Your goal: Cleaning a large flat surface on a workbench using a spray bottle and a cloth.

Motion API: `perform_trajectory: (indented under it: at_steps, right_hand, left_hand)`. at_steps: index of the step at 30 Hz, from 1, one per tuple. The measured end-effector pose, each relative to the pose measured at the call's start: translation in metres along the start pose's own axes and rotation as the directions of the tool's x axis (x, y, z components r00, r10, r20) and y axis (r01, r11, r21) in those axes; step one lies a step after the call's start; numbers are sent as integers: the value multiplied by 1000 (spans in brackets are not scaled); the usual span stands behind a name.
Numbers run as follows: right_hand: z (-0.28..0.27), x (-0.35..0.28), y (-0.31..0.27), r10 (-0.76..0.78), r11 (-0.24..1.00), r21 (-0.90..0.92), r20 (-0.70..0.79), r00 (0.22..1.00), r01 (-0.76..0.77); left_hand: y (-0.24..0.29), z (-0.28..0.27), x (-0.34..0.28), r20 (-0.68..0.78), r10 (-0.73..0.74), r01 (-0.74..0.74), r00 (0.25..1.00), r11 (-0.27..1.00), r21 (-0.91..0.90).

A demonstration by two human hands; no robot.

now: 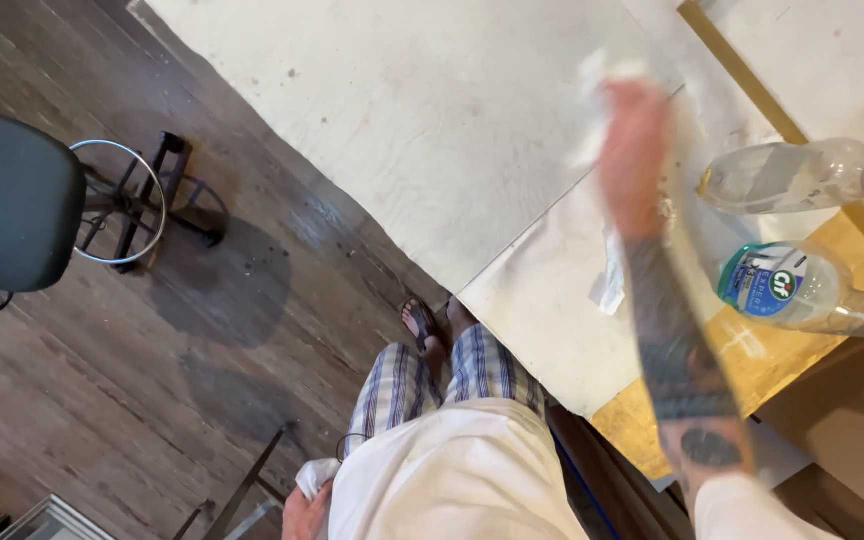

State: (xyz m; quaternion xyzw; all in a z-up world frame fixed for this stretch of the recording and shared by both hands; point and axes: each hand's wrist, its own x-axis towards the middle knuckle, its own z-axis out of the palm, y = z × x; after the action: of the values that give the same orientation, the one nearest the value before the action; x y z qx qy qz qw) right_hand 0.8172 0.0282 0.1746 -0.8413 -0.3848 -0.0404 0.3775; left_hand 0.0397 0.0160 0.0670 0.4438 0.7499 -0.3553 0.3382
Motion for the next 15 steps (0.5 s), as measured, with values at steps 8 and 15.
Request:
perform_trajectory:
  at_steps: [8,15]
  right_hand:
    - [26,-126,-174,177,912,214,562,808,-349]
    - [-21,-107,-268,-163,373,652,747,645,-660]
  left_hand:
    - [7,-3,-17,46,-22,22,999,1000,-10]
    - [8,7,17,30,-119,118,992,992,38]
